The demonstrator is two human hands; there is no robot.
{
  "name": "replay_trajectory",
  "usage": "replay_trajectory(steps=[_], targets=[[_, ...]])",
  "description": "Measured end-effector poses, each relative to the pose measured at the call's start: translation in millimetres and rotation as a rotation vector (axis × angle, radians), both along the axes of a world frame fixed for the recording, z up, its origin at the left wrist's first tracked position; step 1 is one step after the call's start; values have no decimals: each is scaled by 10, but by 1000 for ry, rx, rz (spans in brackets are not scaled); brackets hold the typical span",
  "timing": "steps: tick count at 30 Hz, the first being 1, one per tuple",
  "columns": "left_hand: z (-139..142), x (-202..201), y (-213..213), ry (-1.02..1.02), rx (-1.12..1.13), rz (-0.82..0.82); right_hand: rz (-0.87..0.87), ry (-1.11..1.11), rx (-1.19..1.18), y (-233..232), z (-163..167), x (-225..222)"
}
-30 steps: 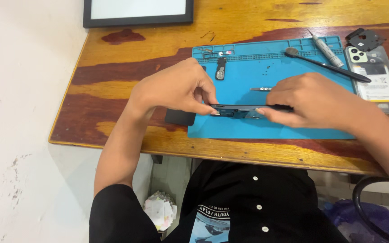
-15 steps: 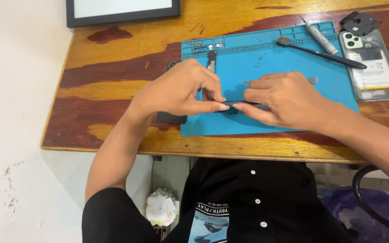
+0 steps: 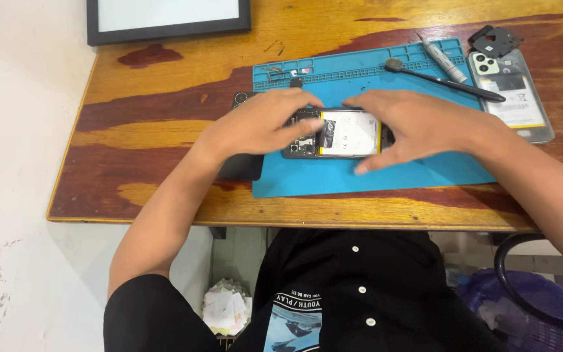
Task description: The person disassembles a smartphone on a blue mat, removes the battery and internal components, and uses a screwdriver and tweezers to manipulate small parts. The person reassembles the phone by placing components back and securing them with screws.
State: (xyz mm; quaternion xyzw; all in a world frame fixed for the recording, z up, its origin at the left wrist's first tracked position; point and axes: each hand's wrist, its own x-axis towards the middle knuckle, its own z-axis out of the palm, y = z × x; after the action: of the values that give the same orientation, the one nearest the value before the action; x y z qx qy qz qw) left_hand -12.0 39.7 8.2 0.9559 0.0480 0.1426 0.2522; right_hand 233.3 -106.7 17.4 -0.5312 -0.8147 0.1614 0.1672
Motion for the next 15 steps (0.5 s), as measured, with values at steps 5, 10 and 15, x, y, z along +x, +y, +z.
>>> replay_trajectory(steps=[5,10,15], targets=[[-64,17,-184,20,235,-36,-34,-145,-153,0,-3,-34],[-103,65,-220,185,113,-34,-51,-29,-347,-30,141,4],[-124,59,-95,209,-176,-61,142,16,338,-119,247,-12]])
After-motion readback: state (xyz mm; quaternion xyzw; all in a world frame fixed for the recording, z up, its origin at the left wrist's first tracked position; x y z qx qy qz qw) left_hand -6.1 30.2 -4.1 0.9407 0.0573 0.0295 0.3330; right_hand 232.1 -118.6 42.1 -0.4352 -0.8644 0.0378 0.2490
